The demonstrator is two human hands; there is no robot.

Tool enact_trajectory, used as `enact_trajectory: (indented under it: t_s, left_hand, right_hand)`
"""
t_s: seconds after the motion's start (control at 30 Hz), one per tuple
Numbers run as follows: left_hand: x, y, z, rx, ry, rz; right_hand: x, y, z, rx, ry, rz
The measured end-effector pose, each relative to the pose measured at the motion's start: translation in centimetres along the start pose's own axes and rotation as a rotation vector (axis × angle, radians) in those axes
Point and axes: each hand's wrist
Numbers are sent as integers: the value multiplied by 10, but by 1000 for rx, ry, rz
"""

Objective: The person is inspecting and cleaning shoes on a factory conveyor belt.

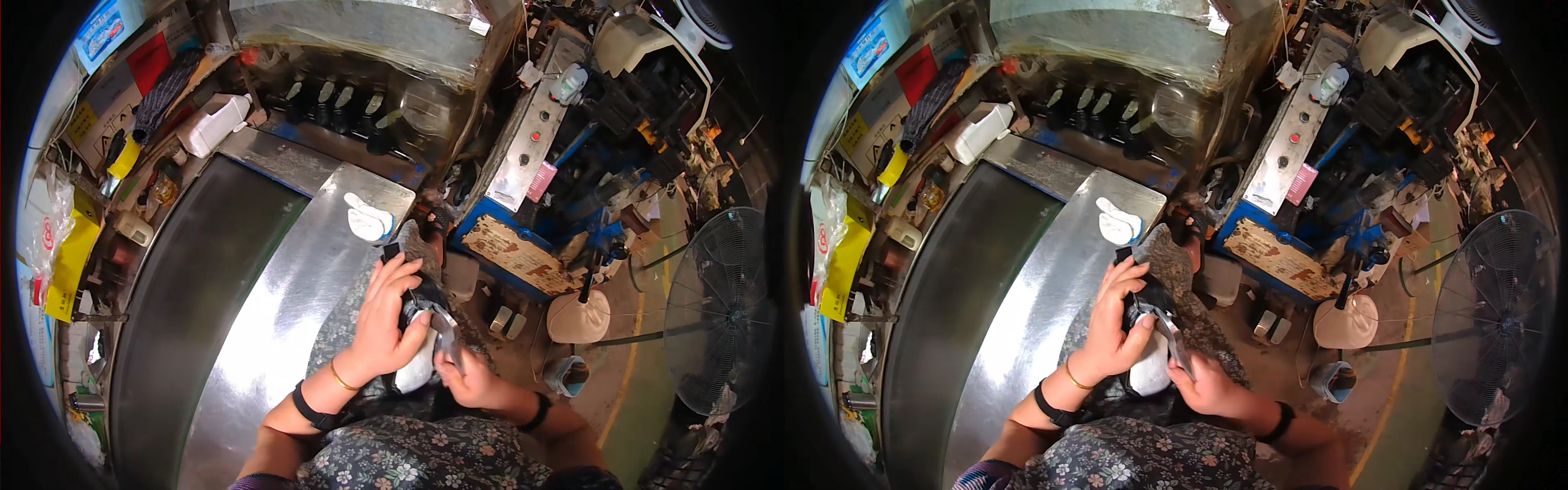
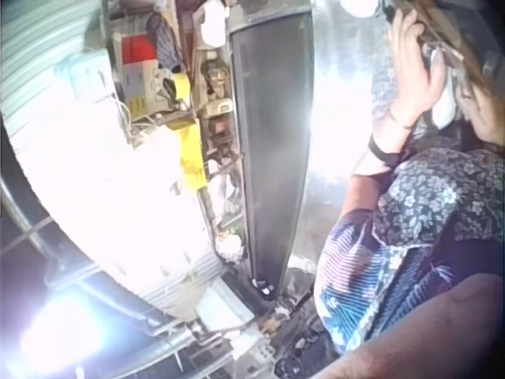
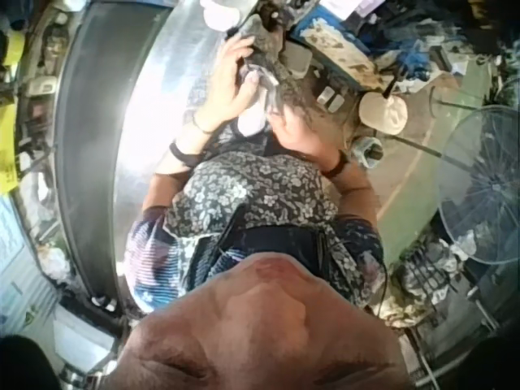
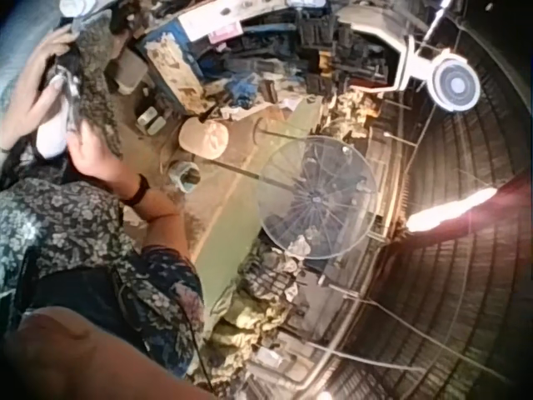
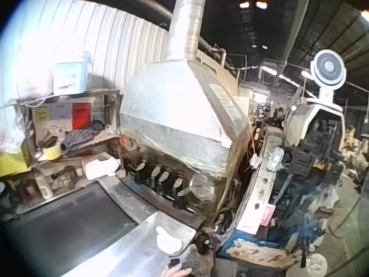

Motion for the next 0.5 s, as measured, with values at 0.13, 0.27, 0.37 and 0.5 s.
enact_trajectory:
  t_s: [0.13,0.27,0.37,0.5]
  left_hand:
    - [0,6,-10,157,44,-2]
    - [-8,1,-13,232,-17,-2]
    - [-10,2,-13,251,-29,-6]
    - [-12,5,-6,227,-22,-30]
  right_hand:
    - [11,-1,0,86,33,71]
    - [19,-13,-25,377,504,264]
    - [36,-12,-50,534,488,358]
    - [63,-1,-72,621,492,317]
Point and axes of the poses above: each hand's wrist, its own y-axis towards the middle knuckle, its own z-axis out of the palm, x = y × z, and after that the axes turned 12 degrees about z, right-handed
